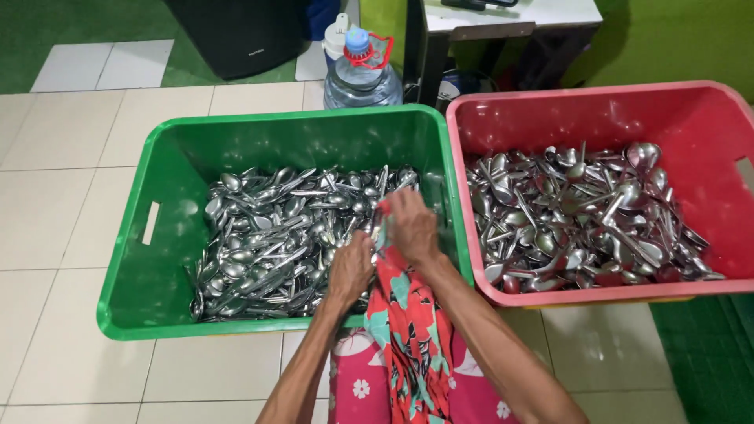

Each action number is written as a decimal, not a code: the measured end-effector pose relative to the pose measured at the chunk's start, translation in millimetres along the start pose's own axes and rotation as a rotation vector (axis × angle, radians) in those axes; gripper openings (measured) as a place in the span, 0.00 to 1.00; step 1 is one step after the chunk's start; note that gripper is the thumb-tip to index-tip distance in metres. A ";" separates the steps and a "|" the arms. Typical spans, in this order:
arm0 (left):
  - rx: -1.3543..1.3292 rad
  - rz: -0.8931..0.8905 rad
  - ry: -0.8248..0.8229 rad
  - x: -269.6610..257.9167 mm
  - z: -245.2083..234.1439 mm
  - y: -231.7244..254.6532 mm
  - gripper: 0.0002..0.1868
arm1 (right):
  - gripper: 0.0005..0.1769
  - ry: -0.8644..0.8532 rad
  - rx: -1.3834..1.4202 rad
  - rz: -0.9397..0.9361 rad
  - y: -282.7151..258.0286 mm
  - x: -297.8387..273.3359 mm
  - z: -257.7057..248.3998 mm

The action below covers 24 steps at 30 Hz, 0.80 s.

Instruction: Polishing metal spoons with a cloth and moving them between containers.

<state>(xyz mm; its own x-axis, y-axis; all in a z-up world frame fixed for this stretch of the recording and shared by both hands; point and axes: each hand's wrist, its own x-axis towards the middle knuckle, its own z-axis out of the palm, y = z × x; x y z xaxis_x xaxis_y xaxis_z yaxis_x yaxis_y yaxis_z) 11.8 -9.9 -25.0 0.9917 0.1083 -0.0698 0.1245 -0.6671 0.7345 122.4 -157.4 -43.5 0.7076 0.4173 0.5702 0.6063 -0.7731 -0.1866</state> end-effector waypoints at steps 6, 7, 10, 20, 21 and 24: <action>0.074 0.000 -0.033 -4.4 5.9 1.7 0.14 | 0.14 -0.014 -0.090 -0.216 -45.4 -5.7 -41.7; 0.067 0.002 -0.025 1.4 5.6 5.9 0.14 | 0.14 -0.014 -0.095 -0.227 -30.4 2.9 -34.0; 0.034 0.001 -0.028 -1.9 -2.6 10.7 0.19 | 0.14 0.140 -0.145 -0.029 -8.4 6.8 -21.3; 0.013 -0.090 0.175 -15.2 -24.3 33.7 0.16 | 0.09 0.153 0.123 0.010 -43.6 -1.6 -56.2; 0.048 -0.088 0.162 -14.8 -28.6 43.2 0.16 | 0.08 0.116 0.126 -0.128 -49.4 0.7 -63.3; 0.052 0.005 0.135 -9.7 -22.3 32.7 0.16 | 0.14 0.035 0.031 -0.040 -27.9 -6.6 -28.7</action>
<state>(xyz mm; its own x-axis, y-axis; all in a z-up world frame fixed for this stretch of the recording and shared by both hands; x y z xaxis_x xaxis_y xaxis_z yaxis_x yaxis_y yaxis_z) 5.5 -16.3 14.8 0.9793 0.2006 0.0278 0.1245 -0.7048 0.6984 90.4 -152.2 -19.1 0.6699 0.4296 0.6055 0.6448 -0.7410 -0.1876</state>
